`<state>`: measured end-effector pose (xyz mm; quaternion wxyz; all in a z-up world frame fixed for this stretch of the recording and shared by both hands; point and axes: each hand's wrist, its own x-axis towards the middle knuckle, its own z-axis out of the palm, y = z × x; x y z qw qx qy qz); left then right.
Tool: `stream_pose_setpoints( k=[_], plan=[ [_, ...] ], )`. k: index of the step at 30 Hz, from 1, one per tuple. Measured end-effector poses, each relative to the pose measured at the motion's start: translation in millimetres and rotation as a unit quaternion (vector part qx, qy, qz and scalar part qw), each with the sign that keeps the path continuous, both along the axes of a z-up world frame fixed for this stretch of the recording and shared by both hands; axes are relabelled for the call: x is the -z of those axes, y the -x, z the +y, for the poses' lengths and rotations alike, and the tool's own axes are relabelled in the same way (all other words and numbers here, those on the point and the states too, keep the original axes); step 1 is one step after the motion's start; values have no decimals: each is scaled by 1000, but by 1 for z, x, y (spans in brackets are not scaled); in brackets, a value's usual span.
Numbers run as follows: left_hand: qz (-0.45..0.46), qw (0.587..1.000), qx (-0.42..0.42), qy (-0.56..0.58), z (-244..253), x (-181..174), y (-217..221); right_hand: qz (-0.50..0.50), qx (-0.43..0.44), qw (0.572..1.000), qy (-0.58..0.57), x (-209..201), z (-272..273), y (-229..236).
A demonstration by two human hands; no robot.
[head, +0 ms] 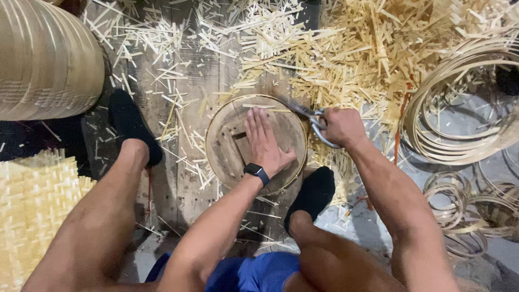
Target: The person weaves and assembles bamboo baskets, fitting woven panels into circular frames and trimming excess bamboo strips using shears.
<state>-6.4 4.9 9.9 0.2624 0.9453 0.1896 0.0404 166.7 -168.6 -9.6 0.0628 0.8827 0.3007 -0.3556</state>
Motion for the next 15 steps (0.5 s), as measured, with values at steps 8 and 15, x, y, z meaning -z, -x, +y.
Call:
stream_pose_setpoints(
  k=[8, 15],
  plan=[
    [44, 995, -11, 88, 70, -16, -43, -289, 132, 946, -64, 25, -75, 4],
    [213, 936, 165, 225, 98, 35, -128, 88, 384, 862, -320, 56, -24, 93]
  ],
)
